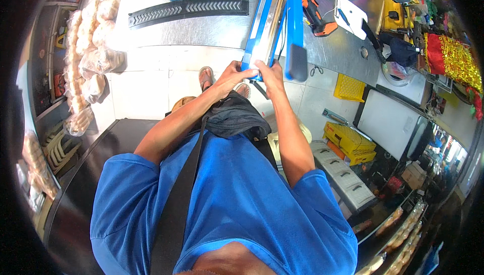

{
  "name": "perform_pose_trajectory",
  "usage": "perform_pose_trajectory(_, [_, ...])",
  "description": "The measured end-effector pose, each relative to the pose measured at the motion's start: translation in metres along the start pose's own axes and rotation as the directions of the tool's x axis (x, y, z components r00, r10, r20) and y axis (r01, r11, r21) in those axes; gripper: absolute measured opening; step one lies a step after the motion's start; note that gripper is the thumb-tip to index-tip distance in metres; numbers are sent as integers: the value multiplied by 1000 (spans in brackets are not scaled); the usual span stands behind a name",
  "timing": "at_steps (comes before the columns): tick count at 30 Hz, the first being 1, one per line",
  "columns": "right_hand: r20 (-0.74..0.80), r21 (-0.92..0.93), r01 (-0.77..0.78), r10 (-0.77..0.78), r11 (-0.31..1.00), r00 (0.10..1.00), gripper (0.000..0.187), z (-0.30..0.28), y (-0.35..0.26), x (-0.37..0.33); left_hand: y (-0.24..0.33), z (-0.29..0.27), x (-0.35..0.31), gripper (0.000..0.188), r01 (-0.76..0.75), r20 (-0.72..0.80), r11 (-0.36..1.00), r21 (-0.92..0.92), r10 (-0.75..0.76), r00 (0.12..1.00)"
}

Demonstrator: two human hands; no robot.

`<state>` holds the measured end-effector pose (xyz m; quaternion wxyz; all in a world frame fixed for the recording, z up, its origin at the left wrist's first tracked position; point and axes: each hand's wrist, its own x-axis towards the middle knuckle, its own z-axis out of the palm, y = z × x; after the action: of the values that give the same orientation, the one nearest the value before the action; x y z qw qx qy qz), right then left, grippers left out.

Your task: The person uses a hammer and a blue plastic tool to secure a metal strip onto a white surface. They then move to a counter, attach a blue plastic cover to a light fixture, and use a power drill to fasten screws into the assembly.

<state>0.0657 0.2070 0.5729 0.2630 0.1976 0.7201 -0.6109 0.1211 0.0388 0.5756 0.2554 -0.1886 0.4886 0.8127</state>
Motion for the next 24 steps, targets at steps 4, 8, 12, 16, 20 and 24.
perform_pose_trajectory(4, [-31,72,3,-1,997,1000,64,10,-3,-27,30,-4,0,87,41,82,999,-11,-40,996])
perform_pose_trajectory(8, [41,28,-74,72,997,997,66,4,2,-40,28,-3,22,82,8,9,999,45,-9,1000])
perform_pose_trajectory(12, [28,138,-58,55,989,998,81,20,7,-65,32,16,38,89,-85,-218,961,263,145,965])
perform_pose_trajectory(16, [203,221,-128,82,967,976,74,26,1,-65,46,16,46,98,53,-341,890,454,119,932])
perform_pose_trajectory(20, [341,360,-198,69,912,938,63,40,1,-53,74,13,43,110,169,-425,713,680,196,884])
perform_pose_trajectory(24, [427,545,-301,50,783,903,46,64,8,-27,92,11,50,109,188,-431,533,825,377,820])
